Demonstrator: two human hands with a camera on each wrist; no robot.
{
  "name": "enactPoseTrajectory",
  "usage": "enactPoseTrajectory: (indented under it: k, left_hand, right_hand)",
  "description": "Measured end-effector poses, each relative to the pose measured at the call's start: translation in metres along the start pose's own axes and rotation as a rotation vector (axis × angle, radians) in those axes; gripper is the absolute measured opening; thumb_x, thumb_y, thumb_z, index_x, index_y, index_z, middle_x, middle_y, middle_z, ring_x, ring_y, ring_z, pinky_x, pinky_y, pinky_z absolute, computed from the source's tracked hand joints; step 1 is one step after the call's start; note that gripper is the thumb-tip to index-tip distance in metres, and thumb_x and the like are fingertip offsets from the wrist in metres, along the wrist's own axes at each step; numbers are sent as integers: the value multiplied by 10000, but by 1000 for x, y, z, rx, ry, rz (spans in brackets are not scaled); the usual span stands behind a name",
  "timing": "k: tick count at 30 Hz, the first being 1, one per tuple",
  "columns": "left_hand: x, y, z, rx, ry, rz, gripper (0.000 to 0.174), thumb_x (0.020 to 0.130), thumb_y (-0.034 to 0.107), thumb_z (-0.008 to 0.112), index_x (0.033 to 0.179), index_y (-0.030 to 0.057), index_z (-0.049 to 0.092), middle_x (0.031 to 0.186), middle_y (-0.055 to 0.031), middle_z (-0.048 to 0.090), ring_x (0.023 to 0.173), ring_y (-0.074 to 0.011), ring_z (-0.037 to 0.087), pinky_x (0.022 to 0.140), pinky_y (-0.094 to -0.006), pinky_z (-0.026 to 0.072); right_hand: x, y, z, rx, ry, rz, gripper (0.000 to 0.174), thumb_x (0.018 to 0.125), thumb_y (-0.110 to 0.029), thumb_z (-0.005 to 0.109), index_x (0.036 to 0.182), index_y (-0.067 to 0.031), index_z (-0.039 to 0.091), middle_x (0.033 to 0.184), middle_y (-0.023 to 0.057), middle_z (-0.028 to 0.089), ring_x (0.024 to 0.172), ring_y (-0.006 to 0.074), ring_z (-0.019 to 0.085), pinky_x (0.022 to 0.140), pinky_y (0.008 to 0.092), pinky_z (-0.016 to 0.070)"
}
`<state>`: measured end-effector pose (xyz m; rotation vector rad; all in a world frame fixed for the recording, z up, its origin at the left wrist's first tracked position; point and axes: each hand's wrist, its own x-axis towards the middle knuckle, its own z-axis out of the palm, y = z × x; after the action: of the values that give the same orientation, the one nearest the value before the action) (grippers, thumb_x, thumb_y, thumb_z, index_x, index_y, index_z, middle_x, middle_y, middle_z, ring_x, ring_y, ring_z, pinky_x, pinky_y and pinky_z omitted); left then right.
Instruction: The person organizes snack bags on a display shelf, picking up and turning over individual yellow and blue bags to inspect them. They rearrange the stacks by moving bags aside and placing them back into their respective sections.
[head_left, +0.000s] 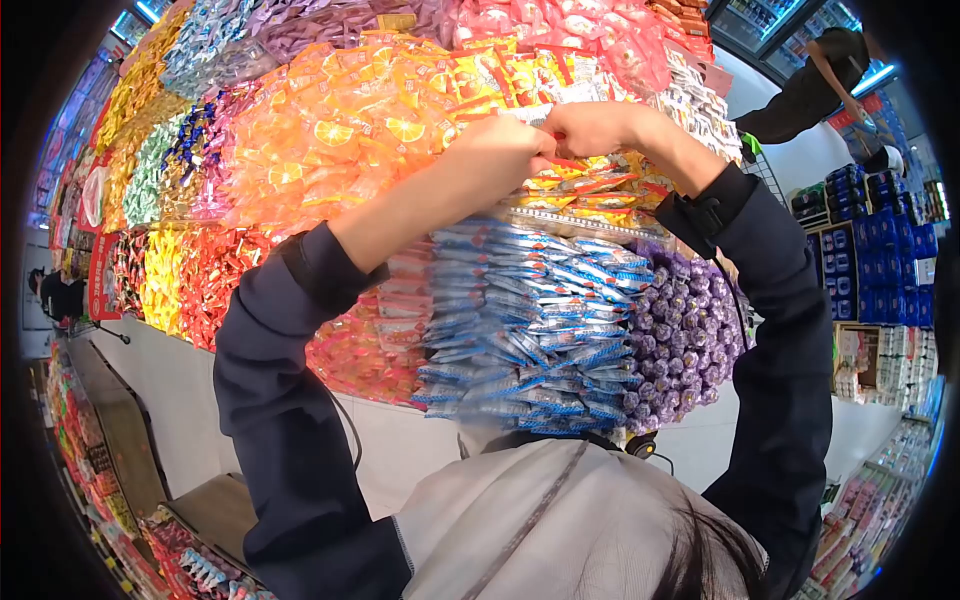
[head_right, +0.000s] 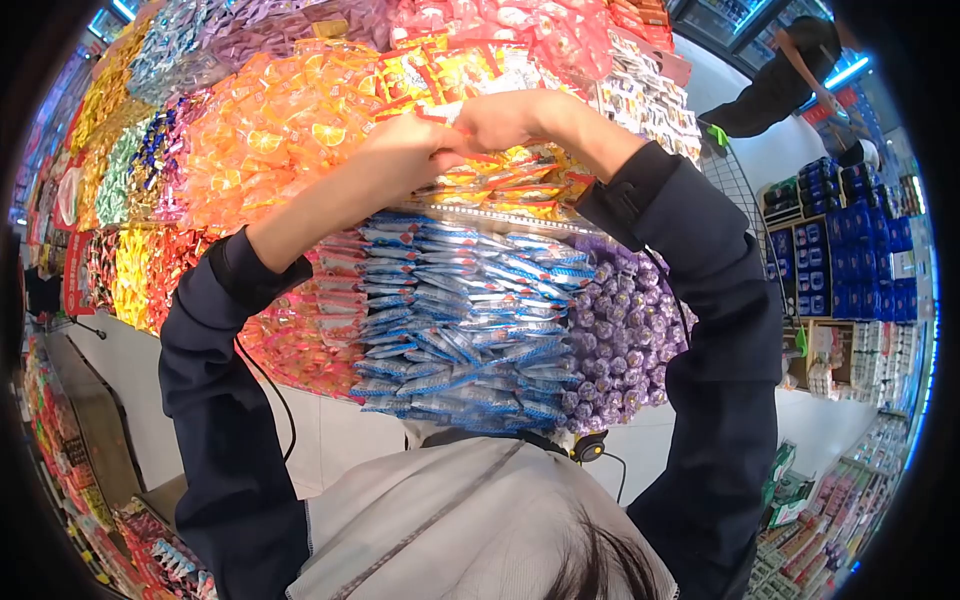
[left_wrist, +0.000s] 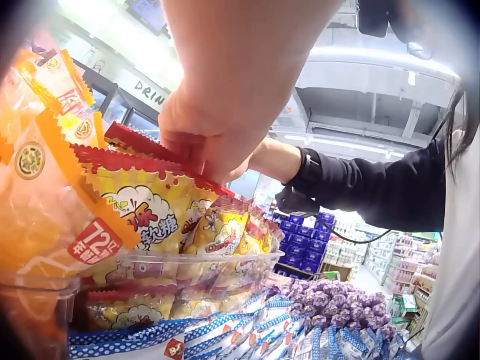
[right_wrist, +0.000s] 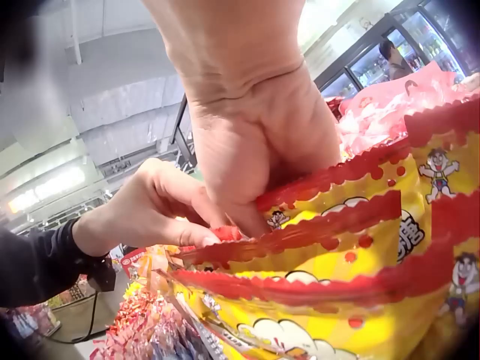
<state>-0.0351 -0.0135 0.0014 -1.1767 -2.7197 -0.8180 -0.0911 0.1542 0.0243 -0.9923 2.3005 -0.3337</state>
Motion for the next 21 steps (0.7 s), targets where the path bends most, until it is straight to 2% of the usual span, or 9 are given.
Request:
enactPoseTrajectory:
  k: [1, 4, 7, 8, 11, 14, 16, 18, 21]
  left_hand:
    - [0, 0, 0, 32, 24, 18, 75, 767, 156, 565, 748, 100, 611, 640, -111, 569, 577, -261, 576, 524, -373, 448]
    - [-2, 3, 1, 42, 62, 23, 90, 769, 172, 568, 732, 100, 606, 626, -122, 556, 593, -277, 575, 532, -387, 447]
    - [-1, 1, 5, 183, 82, 71, 85, 769, 191, 604, 823, 142, 648, 674, -109, 594, 607, -289, 576, 553, -367, 461]
    - [-1, 0, 5, 154, 74, 51, 83, 769, 191, 604, 821, 144, 648, 668, -107, 594, 604, -287, 578, 550, -368, 460]
    - [0, 5, 2, 69, 52, 5, 71, 767, 194, 597, 779, 129, 624, 654, -110, 582, 609, -288, 577, 548, -380, 455]
    - [-1, 7, 0, 23, 69, 16, 127, 761, 198, 586, 696, 90, 576, 651, -127, 562, 635, -295, 573, 561, -399, 448]
    - [-4, 4, 0, 31, 105, 60, 124, 752, 194, 589, 688, 90, 571, 654, -124, 563, 642, -289, 574, 569, -396, 448]
    - [-9, 2, -5, 120, 85, 22, 121, 744, 197, 618, 776, 83, 593, 754, -105, 594, 723, -269, 584, 622, -378, 456]
    - [-11, 4, -19, 143, 46, -33, 172, 731, 184, 639, 846, 66, 590, 798, -105, 601, 786, -270, 585, 679, -367, 464]
  right_hand:
    - [2, 1, 1, -4, 0, 22, 184, 759, -64, 515, 913, 4, 591, 724, 116, 622, 656, 184, 536, 635, 322, 429]
    - [-6, 2, -5, 146, 44, -99, 174, 749, -67, 548, 899, 9, 592, 734, 113, 628, 666, 183, 545, 633, 321, 432]
    - [1, 4, 2, 87, 38, -65, 185, 751, -101, 574, 900, 7, 597, 741, 108, 632, 674, 178, 552, 625, 322, 433]
    - [6, 3, 4, 21, 51, -105, 189, 753, -116, 576, 897, 5, 601, 742, 118, 631, 683, 185, 561, 627, 330, 438]
    - [4, -9, -2, -18, 7, -23, 188, 763, -132, 570, 891, 3, 602, 751, 132, 631, 686, 195, 567, 643, 334, 442]
    - [5, 3, 4, 42, 33, -135, 186, 773, -138, 556, 882, 6, 600, 775, 159, 631, 697, 241, 591, 656, 351, 450]
    - [0, -3, 3, -59, 98, -53, 189, 778, -143, 553, 884, 6, 600, 797, 177, 629, 710, 281, 596, 662, 364, 453]
    - [-8, -11, 5, -165, 217, -26, 197, 771, -135, 553, 900, 7, 595, 800, 211, 609, 735, 352, 581, 660, 393, 454]
    - [-17, -24, 4, -310, 142, 47, 203, 757, -119, 556, 913, 7, 587, 755, 216, 592, 713, 361, 569, 643, 403, 449]
